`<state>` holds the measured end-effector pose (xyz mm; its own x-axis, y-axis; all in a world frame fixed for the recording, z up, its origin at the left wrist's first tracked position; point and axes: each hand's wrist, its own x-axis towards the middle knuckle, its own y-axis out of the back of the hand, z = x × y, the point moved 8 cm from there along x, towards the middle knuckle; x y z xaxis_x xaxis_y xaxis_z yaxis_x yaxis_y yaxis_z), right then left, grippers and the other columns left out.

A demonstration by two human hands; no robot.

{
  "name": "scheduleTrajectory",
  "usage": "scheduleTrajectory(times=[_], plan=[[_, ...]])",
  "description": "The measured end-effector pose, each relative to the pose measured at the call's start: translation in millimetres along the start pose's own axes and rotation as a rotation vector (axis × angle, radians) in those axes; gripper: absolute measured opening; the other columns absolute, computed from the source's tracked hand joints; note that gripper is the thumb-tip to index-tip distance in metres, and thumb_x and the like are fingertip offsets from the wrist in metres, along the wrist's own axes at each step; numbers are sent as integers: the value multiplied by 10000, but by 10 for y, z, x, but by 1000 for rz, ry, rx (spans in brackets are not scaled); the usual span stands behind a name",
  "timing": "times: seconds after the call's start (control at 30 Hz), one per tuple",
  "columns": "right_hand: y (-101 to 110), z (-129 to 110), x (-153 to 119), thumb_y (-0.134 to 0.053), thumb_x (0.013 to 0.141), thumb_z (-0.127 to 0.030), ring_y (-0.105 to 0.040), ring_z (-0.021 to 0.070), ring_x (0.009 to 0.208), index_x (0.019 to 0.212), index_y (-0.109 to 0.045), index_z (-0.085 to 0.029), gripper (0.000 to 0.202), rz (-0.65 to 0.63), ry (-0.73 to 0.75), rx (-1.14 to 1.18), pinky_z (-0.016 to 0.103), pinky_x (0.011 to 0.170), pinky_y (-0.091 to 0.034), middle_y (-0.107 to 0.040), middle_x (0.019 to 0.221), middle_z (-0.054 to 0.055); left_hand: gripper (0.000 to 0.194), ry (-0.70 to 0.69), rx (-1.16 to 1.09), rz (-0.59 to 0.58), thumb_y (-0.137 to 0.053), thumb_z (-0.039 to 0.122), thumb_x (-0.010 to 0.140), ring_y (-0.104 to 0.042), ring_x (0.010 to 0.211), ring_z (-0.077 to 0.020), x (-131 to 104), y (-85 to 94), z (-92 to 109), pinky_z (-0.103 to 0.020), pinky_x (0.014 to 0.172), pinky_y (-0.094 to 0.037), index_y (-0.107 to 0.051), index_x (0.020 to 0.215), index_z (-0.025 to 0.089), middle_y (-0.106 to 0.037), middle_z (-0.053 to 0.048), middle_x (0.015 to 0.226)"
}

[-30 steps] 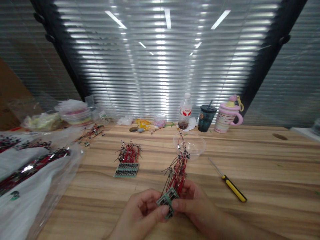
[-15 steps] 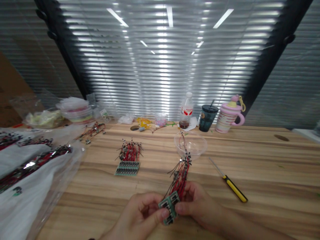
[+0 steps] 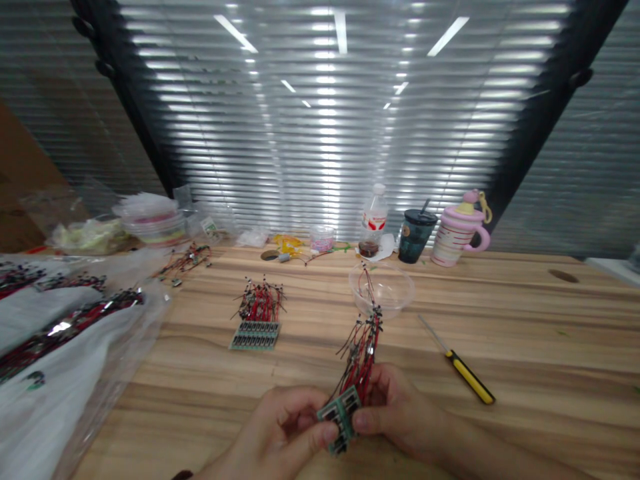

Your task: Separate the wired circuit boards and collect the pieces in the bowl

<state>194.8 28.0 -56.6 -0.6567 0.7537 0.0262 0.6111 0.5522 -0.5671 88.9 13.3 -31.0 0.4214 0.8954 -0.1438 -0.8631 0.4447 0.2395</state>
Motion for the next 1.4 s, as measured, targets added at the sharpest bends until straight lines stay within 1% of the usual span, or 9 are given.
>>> scheduleTrajectory(times=[0.2,0.37,0.57,0.67,0.83,1.0,1.2,1.3,1.4], plan=[[-5,3,-9,-783,611,-150,-606,94,693,824,-682,-105,240,1,-17,-13,197,678,-461,-675,777,29,284,-22,-13,-23,-607,390,743,-490,607,-90,7,-25,50,-158,576,-407,-626,718,108,-580,-19,634],[-70,-20,-7,-784,613,-159,-604,89,689,825,-684,-88,245,-54,-31,6,191,675,-458,-670,773,38,264,-34,-43,-53,-607,376,746,-530,631,-105,-6,-47,87,-174,598,-435,-632,715,115,-621,-39,659],[-142,-88,-2,-752,663,-149,-630,99,720,872,-696,-88,224,-117,-6,45,200,700,-470,-684,758,53,278,-34,-27,-54,-623,395,724,-483,579,-85,-11,-21,64,-157,545,-386,-648,701,120,-599,-24,615],[-95,-105,20,-767,632,-126,-631,107,723,852,-694,-89,235,-57,1,68,217,703,-475,-691,803,62,278,-43,-26,-6,-633,397,718,-483,578,-79,12,20,44,-149,537,-378,-658,749,122,-605,-24,643],[12,-85,63,-781,608,-154,-610,119,654,848,-679,-86,270,71,27,72,221,591,-482,-679,777,67,233,-51,-51,86,-604,367,757,-555,640,-99,35,66,61,-158,598,-449,-647,796,142,-639,-35,717],[111,9,60,-777,621,-143,-618,124,721,903,-673,-104,303,211,2,12,234,637,-505,-685,874,76,194,-118,1,163,-577,343,790,-625,777,-143,-1,115,129,-185,723,-494,-647,853,173,-682,-55,854],[125,14,43,-794,605,-148,-616,96,657,888,-679,-118,307,260,-13,29,210,630,-508,-669,782,30,203,-143,-68,395,-610,319,777,-635,841,-147,-64,311,113,-174,770,-486,-640,935,195,-692,-37,914],[169,-19,33,-789,618,-152,-628,107,660,821,-684,-107,233,313,-12,108,227,634,-525,-663,758,35,210,-141,-25,374,-590,312,794,-631,870,-152,-40,316,109,-186,797,-482,-631,960,191,-683,-47,958],[176,-45,34,-776,638,-149,-628,104,653,802,-689,-103,191,307,-17,182,224,627,-530,-660,733,38,177,-212,28,402,-589,281,796,-598,980,-157,-47,342,164,-187,883,-444,-630,948,200,-651,-44,1032]])
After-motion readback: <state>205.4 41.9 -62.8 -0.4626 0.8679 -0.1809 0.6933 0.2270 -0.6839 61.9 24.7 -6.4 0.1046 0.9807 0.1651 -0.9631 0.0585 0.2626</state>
